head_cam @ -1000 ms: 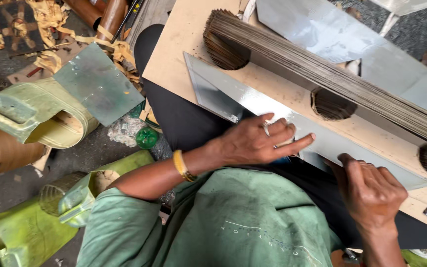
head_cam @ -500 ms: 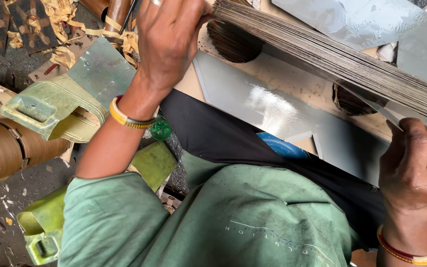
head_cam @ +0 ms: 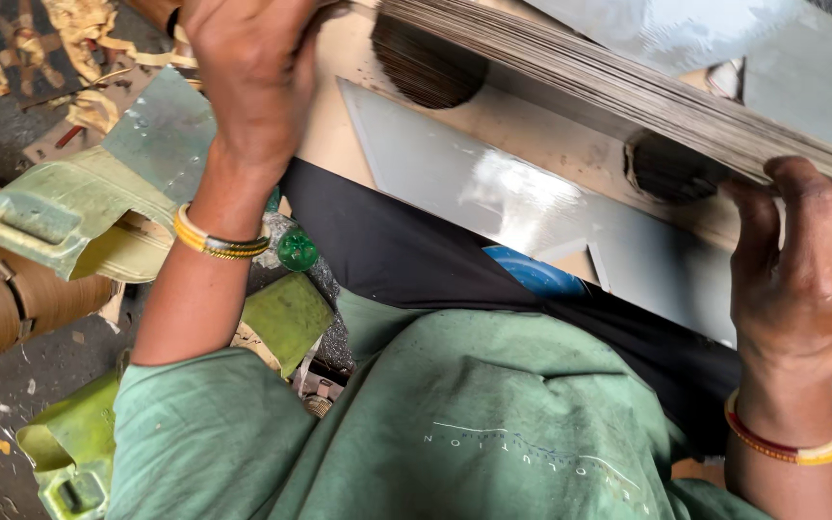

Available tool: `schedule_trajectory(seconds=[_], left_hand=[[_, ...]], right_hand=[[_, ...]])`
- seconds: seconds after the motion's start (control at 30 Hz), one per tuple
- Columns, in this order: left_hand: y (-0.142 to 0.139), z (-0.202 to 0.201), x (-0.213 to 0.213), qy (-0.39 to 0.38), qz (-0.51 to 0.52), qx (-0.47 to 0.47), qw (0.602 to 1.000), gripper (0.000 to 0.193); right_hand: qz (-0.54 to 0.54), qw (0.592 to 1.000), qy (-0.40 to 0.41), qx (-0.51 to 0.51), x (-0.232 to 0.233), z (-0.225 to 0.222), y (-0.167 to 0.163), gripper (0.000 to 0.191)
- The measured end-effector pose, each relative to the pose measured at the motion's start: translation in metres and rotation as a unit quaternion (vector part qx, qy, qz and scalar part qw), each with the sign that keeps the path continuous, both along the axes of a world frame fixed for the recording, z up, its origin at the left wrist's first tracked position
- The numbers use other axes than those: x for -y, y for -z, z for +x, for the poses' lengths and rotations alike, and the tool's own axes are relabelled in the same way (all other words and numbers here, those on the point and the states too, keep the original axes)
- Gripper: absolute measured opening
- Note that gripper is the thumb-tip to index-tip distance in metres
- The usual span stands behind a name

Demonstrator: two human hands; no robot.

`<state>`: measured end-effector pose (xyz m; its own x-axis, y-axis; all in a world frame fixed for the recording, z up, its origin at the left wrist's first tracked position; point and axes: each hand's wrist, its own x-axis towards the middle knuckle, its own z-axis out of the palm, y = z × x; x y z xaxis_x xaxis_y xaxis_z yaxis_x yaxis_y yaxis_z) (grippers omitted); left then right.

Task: The person sits on the floor and repeatedly rubs the edges of thin metal sheets against a fixed abrasive strip on a wooden jig. They handle the sheets one at a time, flip them to work different edges, and stack the finished pieces on the jig.

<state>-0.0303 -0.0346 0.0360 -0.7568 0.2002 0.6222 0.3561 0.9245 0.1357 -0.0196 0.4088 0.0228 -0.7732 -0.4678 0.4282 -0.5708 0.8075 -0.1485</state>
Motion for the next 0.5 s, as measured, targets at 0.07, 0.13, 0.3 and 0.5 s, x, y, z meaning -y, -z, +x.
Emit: schedule_trajectory(seconds=[0.07, 0.13, 0.3, 0.5], left_hand=[[0.009, 0.006, -0.005, -0.023, 0.010, -0.010, 1.000, 0.024], [0.023, 0.010, -0.013, -0.036, 0.036, 0.009, 0.999, 0.021], [0.040, 0.006, -0.032, 0.019, 0.074, 0.034, 0.997, 0.019], [-0.013, 0.009, -0.064, -0.022, -0.187, 0.037, 0.981, 0.036]], right_hand=[[-0.005, 1.000, 0.009, -0.006, -0.006, 0.001, 0.003, 0.010], [0.005, 1.000, 0.025, -0.011, -0.017, 0.000, 0.003, 0.006], [0.020, 0.996, 0.021, -0.085, -0.032, -0.005, 0.006, 0.015], [-0.008, 0.995, 0.031, -0.092, -0.029, -0.007, 0.016, 0.018]])
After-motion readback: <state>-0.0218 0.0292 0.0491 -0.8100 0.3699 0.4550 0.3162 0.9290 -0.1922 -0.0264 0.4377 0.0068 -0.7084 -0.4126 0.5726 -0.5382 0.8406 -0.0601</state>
